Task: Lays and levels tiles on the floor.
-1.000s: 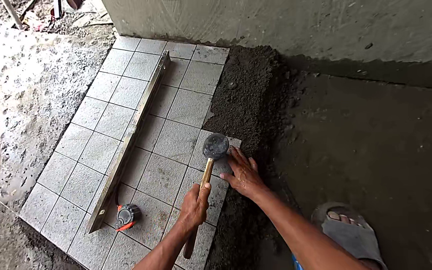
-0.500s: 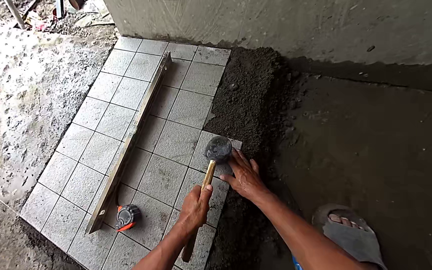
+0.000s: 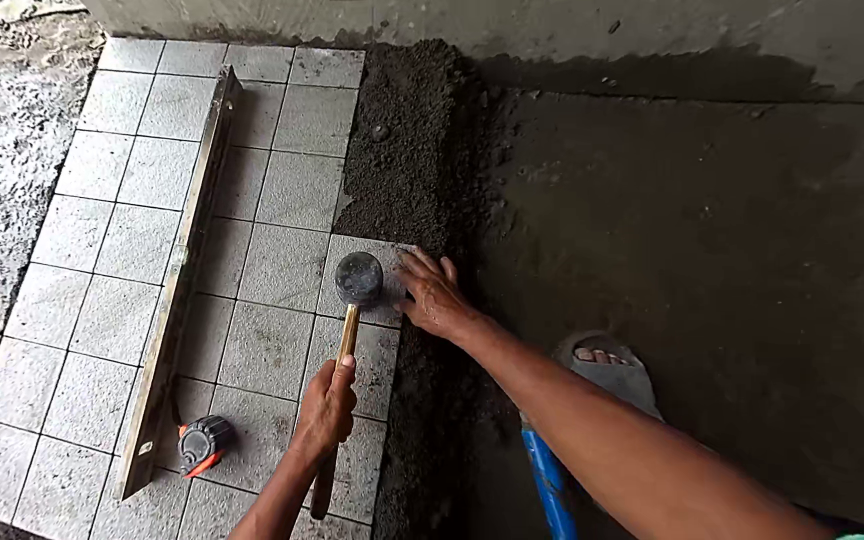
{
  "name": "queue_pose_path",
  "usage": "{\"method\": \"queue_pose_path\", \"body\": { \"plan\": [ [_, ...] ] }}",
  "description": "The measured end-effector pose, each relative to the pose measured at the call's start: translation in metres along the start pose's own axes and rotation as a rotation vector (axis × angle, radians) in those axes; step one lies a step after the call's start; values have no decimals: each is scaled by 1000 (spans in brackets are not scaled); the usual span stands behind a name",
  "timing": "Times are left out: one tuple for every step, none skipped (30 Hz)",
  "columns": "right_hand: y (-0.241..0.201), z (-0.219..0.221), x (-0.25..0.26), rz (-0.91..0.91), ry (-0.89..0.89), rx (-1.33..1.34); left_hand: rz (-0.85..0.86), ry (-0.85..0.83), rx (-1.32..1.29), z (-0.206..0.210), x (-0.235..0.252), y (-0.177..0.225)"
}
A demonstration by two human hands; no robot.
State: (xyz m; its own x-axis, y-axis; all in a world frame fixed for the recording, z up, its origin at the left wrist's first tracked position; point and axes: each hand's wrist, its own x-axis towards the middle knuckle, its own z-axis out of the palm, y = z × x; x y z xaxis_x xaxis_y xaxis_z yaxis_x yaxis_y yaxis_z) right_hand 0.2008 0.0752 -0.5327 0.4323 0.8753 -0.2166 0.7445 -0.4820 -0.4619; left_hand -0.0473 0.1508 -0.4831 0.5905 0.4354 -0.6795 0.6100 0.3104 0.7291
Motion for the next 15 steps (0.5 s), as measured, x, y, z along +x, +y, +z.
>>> {"method": "queue_pose_path", "body": {
  "plan": [
    [-1, -1, 2, 3, -2, -1, 4, 2, -9, 0, -1, 3],
    [-1, -1, 3, 8, -4, 0, 19, 3, -20, 0, -3, 4],
    [-1, -1, 2, 12, -10, -2, 29, 2, -30, 1, -3, 1],
    [-1, -1, 1, 20, -19, -7, 20, -2, -39, 2, -2, -1],
    [-3, -1, 0, 24, -22, -11, 1, -13, -48, 2, -1, -1],
    [-6, -1, 0, 17, -9, -11, -12, -21, -48, 0, 0, 0],
    [-9, 0, 2, 6, 19, -5, -13, -26, -52, -1, 0, 4],
    [-13, 1, 2, -4, 40, 6, -2, -26, -64, -2, 0, 6],
    [-17, 4, 2, -10, 43, 13, 17, -23, -79, -1, -1, 5],
    [-21, 7, 3, -10, 34, 7, 38, -17, -88, -1, 1, 3],
    [-23, 10, 3, -1, 21, -6, 46, -15, -91, -2, 3, 0],
    [-26, 12, 2, 12, 12, -16, 33, -19, -83, -3, 6, -2],
    [-28, 14, 1, 24, 13, -26, 14, -25, -70, -5, 7, -4],
    [-30, 15, 0, 31, 24, -37, 5, -28, -60, -5, 7, -4],
    [-30, 15, 0, 31, 40, -46, 7, -28, -57, -5, 7, -2]
  ]
}}
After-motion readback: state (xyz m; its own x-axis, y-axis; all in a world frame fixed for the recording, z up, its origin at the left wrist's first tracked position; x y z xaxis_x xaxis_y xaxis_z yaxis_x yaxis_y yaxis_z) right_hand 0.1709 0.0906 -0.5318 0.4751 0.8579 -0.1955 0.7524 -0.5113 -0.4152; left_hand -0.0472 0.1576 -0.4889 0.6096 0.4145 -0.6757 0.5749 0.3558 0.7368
